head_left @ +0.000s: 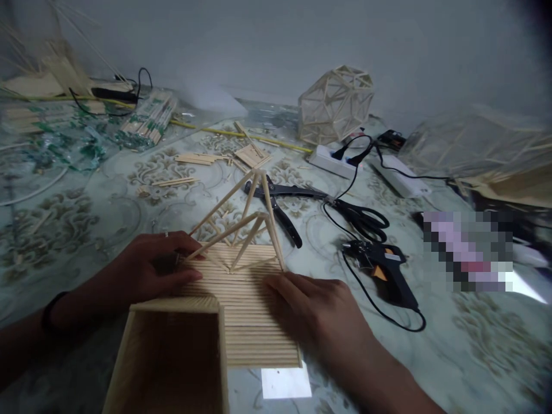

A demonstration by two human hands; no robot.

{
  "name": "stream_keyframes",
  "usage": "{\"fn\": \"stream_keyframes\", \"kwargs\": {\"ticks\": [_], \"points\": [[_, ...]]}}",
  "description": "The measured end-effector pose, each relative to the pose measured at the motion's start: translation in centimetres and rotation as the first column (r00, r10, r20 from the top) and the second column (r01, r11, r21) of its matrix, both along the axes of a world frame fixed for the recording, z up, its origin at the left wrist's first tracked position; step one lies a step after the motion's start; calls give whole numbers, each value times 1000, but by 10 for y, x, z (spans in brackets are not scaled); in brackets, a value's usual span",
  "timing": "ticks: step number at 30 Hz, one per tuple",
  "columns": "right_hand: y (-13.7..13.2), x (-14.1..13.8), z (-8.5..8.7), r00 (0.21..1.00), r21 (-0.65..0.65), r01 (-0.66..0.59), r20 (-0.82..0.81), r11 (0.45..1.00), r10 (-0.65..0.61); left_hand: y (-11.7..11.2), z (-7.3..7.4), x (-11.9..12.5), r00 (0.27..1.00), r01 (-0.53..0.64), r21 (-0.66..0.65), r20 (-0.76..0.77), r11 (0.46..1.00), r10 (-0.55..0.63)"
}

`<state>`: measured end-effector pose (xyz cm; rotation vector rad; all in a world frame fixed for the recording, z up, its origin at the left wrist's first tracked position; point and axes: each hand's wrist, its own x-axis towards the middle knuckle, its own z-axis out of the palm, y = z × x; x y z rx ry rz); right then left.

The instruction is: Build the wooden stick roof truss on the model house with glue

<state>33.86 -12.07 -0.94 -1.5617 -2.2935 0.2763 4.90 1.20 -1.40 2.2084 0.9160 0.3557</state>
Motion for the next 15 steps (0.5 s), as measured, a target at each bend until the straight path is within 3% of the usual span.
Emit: {"fn": "stream_keyframes", "kwargs": {"ticks": [3,5,9,12,15], "points": [[-1,13,19,964,-129,-78,-262,989,41,0,-2,-1,1000,0,8,7,1000,0],[-4,25,32,924,-125,-78,-382,989,25,0,-3,-1,1000,5,8,10,1000,-5],[-11,44,44,835,-144,102,-525,984,-164,0,-1,1,1000,1,8,24,1000,-1],[-14,43,39,617,-296,110,-728,949,-298,0,3,3,1000,4,1,17,1000,-4],[-12,37,32,333,-378,-22,-876,926,-349,0,8,4,1000,10,-12,-20,1000,-10]]}}
